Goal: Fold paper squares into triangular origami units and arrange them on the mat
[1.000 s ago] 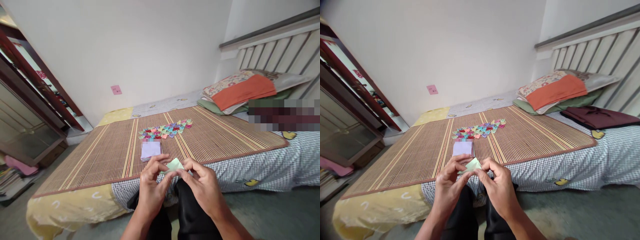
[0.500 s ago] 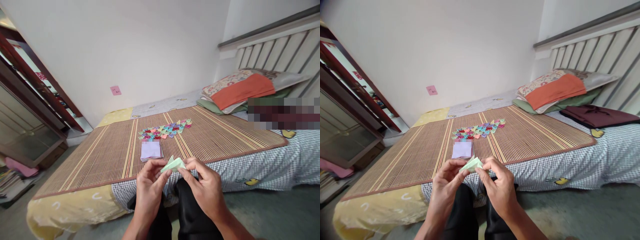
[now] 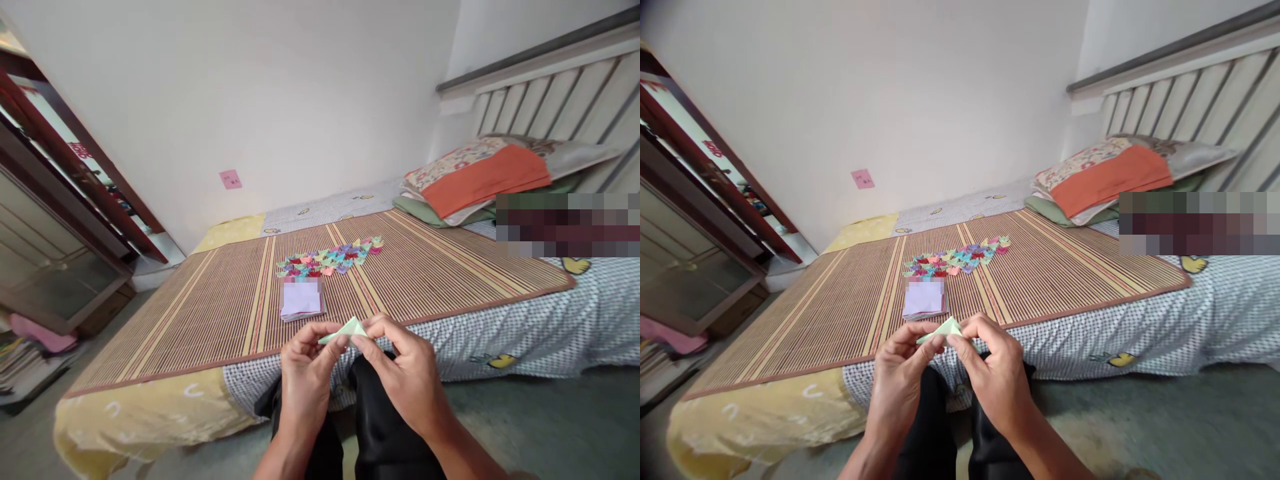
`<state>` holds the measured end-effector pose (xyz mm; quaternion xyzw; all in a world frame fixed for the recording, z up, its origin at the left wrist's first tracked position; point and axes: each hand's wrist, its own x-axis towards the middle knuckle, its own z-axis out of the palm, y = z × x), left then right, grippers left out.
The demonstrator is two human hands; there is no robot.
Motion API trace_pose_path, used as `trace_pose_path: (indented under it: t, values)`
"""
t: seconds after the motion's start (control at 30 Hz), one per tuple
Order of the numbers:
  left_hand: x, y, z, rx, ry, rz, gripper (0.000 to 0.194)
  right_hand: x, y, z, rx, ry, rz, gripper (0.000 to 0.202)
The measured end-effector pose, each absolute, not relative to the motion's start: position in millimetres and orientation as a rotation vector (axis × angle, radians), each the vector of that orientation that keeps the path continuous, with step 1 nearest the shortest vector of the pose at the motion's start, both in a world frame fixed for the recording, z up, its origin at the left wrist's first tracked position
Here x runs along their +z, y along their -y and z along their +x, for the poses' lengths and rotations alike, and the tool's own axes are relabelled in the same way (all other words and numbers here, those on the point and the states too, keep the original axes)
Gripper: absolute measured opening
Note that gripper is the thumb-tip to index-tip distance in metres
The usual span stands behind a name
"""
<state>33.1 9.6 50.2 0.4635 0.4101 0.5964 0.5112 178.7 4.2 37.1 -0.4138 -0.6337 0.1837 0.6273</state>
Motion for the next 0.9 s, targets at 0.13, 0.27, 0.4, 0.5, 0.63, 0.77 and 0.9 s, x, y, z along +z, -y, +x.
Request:
trace_pose_path:
  t: [0.13,0.27,0.4,0.5,0.63,0.77,0.9]
  values:
    - [49.6,-11.5,33.4,1.382,-0.995,1.123,0.018,37.9,-3.1,178.1,0.504,1.46,-0.96,0.025]
    - [50.3,-12.4,33.7,1.327,-0.973,1.119,0.021,34.4,-1.4,177.2,0.565,1.464,-0.992,0.028]
    - [50.0,-12.9,34.0,1.324,-0.947,1.139,0.017,31.5,-1.1,177.2,0.63,1.465,-1.021,0.028]
    - [48.4,-12.9,33.9,1.341,-0.93,1.134,0.015,31.3,-1.7,177.2,0.691,1.452,-1.017,0.03]
    - [46.4,-12.7,34.2,1.335,-0.925,1.087,0.018,31.4,-2.0,176.5,0.724,1.433,-1.015,0.031]
    - [45.6,-13.2,34.1,1.331,-0.915,1.066,0.019,30.1,-1.0,176.2,0.717,1.431,-1.012,0.031]
    - [45.7,-12.8,33.4,1.323,-0.918,1.075,0.018,28.1,-0.2,175.7,0.726,1.42,-1.01,0.033]
